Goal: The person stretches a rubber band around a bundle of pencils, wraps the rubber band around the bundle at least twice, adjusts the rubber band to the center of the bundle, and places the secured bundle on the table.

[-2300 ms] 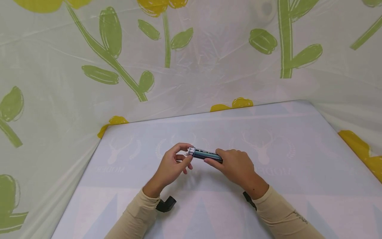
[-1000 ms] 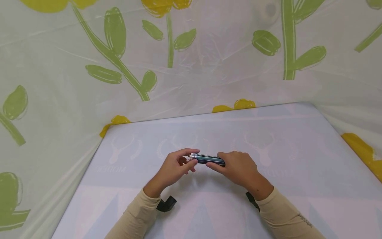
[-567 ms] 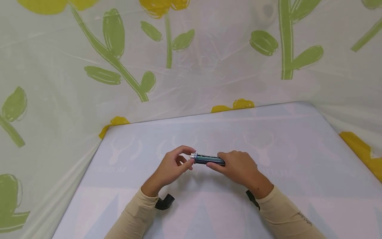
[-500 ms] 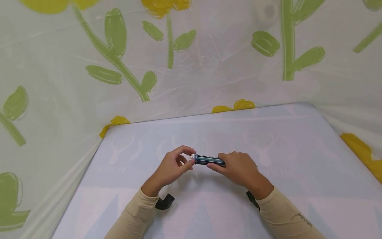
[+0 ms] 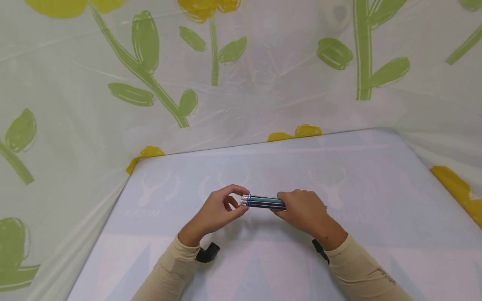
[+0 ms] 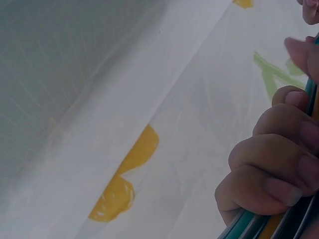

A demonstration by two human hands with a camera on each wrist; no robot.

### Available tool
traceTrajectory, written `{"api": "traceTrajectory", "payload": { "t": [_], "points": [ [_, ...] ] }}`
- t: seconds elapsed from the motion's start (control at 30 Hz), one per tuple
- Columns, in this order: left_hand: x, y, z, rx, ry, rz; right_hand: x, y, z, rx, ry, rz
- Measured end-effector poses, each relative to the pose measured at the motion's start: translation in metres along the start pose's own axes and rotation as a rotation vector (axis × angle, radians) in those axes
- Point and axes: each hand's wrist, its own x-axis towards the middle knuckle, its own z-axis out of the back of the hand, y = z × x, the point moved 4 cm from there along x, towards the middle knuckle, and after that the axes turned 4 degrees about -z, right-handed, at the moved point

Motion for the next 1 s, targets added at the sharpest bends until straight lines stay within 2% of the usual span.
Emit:
{"api": "traceTrajectory", "payload": {
  "t": [0.37, 0.63, 0.87, 1.0],
  "points": [
    [-0.0008, 0.001, -0.0031, -0.016, 0.026, -0.027, 0.0008, -0.0002, -0.0012, -0.036, 0.034, -0.018],
    [-0.0008, 0.0013, -0.0042, -0.004, 0.021, -0.049, -0.0001, -0.0006, -0.0023, -0.057, 0.007, -0.004],
    [-0.0008, 0.0004, -0.0058, 0.009, 0.031, -0.098, -0.0004, 0.0021, -0.0032, -0.055, -0.006, 0.023],
    [0.0001, -0.0008, -0.0065, 0.02, 0.028, -0.101, -0.0002, 0.0024, -0.0043, -0.048, -0.014, 0.026]
  ]
}}
